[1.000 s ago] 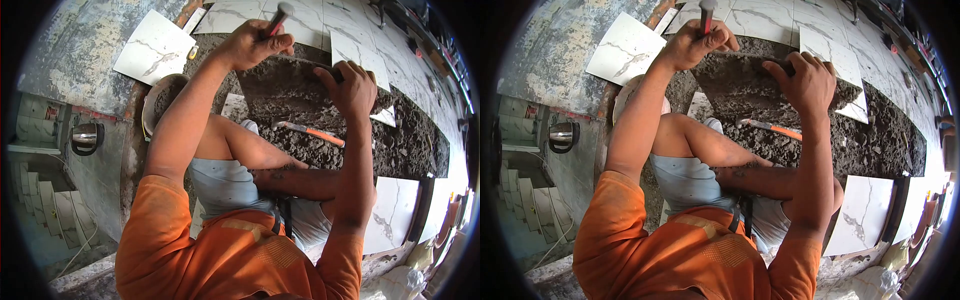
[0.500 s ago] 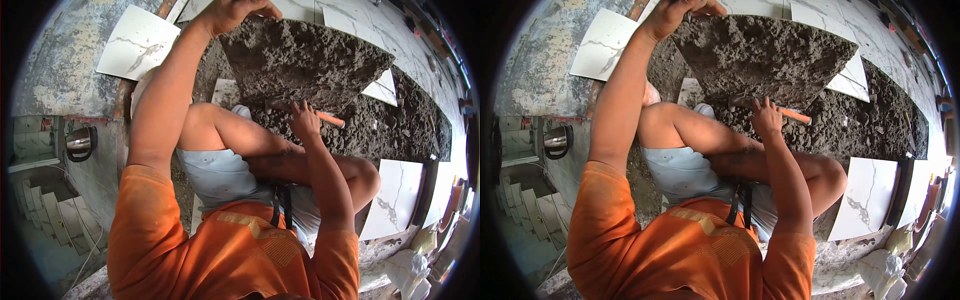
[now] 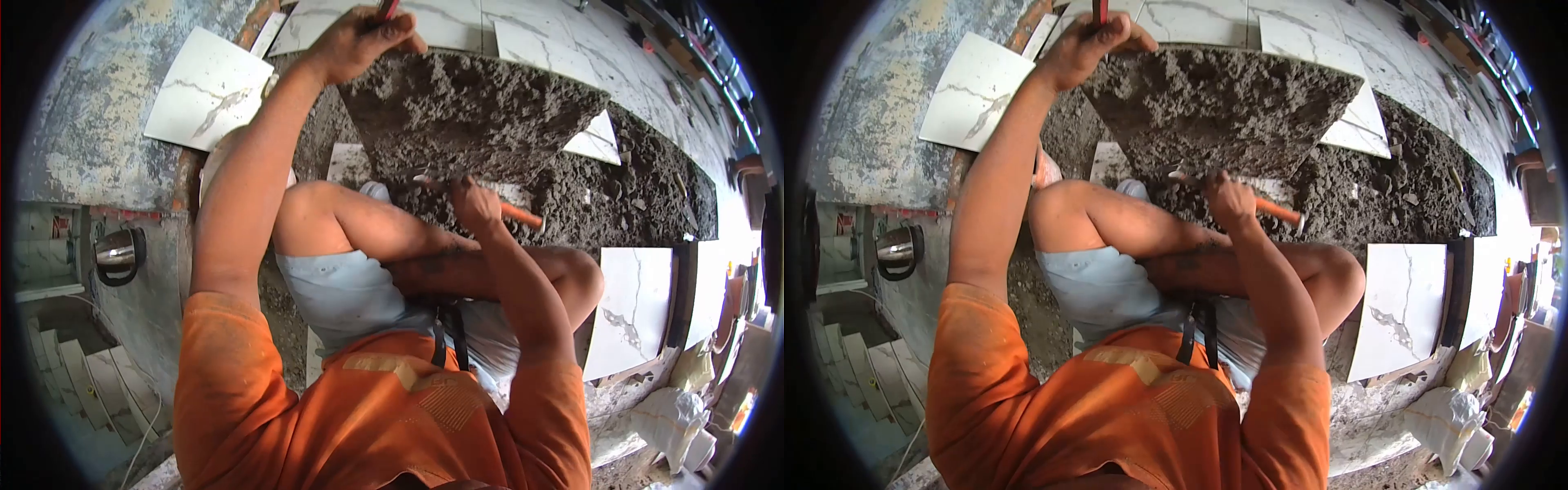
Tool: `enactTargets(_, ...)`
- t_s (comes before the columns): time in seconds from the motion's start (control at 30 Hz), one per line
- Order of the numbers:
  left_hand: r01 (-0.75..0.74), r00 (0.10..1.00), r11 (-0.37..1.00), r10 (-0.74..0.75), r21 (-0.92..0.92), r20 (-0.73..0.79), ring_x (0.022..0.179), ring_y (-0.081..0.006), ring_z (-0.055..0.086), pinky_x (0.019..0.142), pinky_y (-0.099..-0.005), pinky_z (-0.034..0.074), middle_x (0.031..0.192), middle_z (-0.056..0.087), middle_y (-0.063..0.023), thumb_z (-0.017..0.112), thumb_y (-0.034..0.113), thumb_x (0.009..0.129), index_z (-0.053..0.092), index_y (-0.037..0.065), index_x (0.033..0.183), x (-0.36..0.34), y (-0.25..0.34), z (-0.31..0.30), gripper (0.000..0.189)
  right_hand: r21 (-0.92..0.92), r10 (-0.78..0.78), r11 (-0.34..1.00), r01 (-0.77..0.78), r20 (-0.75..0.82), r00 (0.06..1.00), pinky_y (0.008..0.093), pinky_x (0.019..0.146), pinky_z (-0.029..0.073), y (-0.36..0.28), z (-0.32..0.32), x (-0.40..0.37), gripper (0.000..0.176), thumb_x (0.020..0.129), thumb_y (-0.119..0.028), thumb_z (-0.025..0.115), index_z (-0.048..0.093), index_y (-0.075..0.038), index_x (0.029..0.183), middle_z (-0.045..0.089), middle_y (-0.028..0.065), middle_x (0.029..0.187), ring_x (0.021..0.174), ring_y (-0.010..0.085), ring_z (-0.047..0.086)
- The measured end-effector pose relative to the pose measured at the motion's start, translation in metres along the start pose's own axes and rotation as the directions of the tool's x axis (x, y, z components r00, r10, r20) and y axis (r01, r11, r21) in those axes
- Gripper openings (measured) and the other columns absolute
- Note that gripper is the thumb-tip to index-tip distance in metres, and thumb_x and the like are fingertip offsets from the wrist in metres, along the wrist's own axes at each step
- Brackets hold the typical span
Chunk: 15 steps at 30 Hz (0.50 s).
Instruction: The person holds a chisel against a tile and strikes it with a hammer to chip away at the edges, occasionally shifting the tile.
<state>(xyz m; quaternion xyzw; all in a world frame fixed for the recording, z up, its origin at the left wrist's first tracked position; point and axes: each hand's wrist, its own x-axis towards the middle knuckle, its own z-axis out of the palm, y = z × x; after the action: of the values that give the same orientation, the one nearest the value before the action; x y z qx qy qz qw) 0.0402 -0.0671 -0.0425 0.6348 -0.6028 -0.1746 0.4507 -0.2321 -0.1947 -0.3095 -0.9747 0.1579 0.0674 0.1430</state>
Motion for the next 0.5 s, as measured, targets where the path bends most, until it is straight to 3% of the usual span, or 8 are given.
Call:
enactTargets(0.03, 0.006, 1.000, 1.000, -0.006, -0.003, -0.001, 0.105, -0.0198, 0.071, 0.100, -0.0381, 0.053, 0.101, 0.077, -0.0092, 0.058, 0.062, 0.099, 0.077, 0.005, 0.103, 0.000, -0.001, 0.001, 0.060, -0.032, -0.151, 0.989, 0.148, -0.182, 0.972, 0.0503, 0.063, 0.056, 0.004, 0.006, -0.005, 0.035, 0.100, -0.035, 0.057, 0.062, -0.006, 0.120, 0.070, 0.0181, 0.103, 0.080, 0.0359, 0.072)
enactTargets(0.1, 0.023, 1.000, 0.998, -0.024, 0.050, 0.018, 0.108, -0.0224, 0.070, 0.102, -0.0398, 0.052, 0.104, 0.076, -0.0105, 0.056, 0.062, 0.100, 0.077, 0.005, 0.103, 0.000, 0.007, 0.000, 0.061, 0.038, -0.177, 0.982, 0.187, -0.180, 0.967, 0.0498, 0.059, 0.055, -0.019, -0.044, -0.031, 0.030, 0.098, -0.034, 0.061, 0.061, -0.007, 0.112, 0.071, 0.0144, 0.076, 0.068, 0.0386, 0.070)
enactTargets(0.17, 0.056, 0.998, 0.995, -0.059, 0.084, 0.032, 0.110, -0.0238, 0.069, 0.102, -0.0399, 0.051, 0.106, 0.075, -0.0121, 0.054, 0.061, 0.101, 0.076, 0.002, 0.104, 0.000, 0.009, -0.002, 0.062, 0.219, -0.150, 0.954, 0.203, -0.237, 0.960, 0.0529, 0.062, 0.054, -0.051, -0.126, -0.066, 0.027, 0.097, -0.031, 0.064, 0.058, -0.007, 0.107, 0.072, 0.0188, 0.084, 0.074, 0.0427, 0.070)
enactTargets(0.27, 0.126, 0.992, 0.991, -0.127, 0.043, 0.009, 0.110, -0.0241, 0.069, 0.102, -0.0397, 0.051, 0.106, 0.075, -0.0123, 0.054, 0.059, 0.102, 0.076, 0.002, 0.104, -0.002, 0.013, 0.000, 0.061, 0.342, -0.084, 0.886, 0.314, -0.547, 0.833, 0.0475, 0.061, 0.054, -0.069, -0.212, -0.095, 0.026, 0.094, -0.016, 0.068, 0.061, -0.005, 0.117, 0.070, 0.0187, 0.084, 0.071, 0.0413, 0.070)
enactTargets(0.3, 0.131, 0.991, 0.991, -0.131, 0.037, 0.006, 0.110, -0.0241, 0.069, 0.102, -0.0397, 0.051, 0.106, 0.075, -0.0123, 0.054, 0.059, 0.102, 0.076, 0.002, 0.104, -0.002, 0.012, 0.000, 0.061, 0.289, -0.008, 0.917, 0.274, -0.676, 0.737, 0.0444, 0.057, 0.052, -0.074, -0.238, -0.100, 0.024, 0.096, -0.016, 0.064, 0.062, -0.002, 0.115, 0.066, 0.0162, 0.077, 0.064, 0.0349, 0.068)
enactTargets(0.37, 0.122, 0.992, 0.988, -0.122, 0.096, 0.001, 0.109, -0.0246, 0.069, 0.102, -0.0401, 0.051, 0.106, 0.075, -0.0125, 0.053, 0.057, 0.103, 0.075, 0.003, 0.103, -0.002, 0.011, 0.001, 0.059, 0.347, 0.040, 0.783, 0.516, -0.856, 0.515, 0.0300, 0.051, 0.044, -0.076, -0.281, -0.098, 0.027, 0.104, -0.023, 0.056, 0.057, 0.004, 0.106, 0.061, 0.0059, 0.070, 0.056, 0.0150, 0.056)
enactTargets(0.47, 0.079, 0.997, 0.994, -0.080, 0.069, 0.003, 0.109, -0.0242, 0.069, 0.102, -0.0401, 0.052, 0.105, 0.075, -0.0119, 0.053, 0.055, 0.104, 0.075, 0.003, 0.103, -0.004, 0.011, 0.001, 0.057, 0.436, 0.185, 0.658, 0.615, -0.884, 0.429, 0.0262, 0.051, 0.043, -0.095, -0.316, -0.090, 0.026, 0.107, -0.025, 0.055, 0.057, 0.001, 0.112, 0.061, 0.0061, 0.071, 0.056, 0.0097, 0.055)
enactTargets(0.5, 0.084, 0.996, 0.993, -0.086, 0.078, 0.014, 0.110, -0.0242, 0.069, 0.101, -0.0396, 0.052, 0.105, 0.075, -0.0122, 0.053, 0.055, 0.104, 0.075, 0.003, 0.103, -0.005, 0.011, 0.000, 0.057, 0.395, 0.155, 0.796, 0.458, -0.865, 0.478, 0.0262, 0.052, 0.043, -0.096, -0.318, -0.087, 0.023, 0.105, -0.023, 0.059, 0.059, -0.001, 0.112, 0.062, 0.0055, 0.070, 0.055, 0.0095, 0.055)
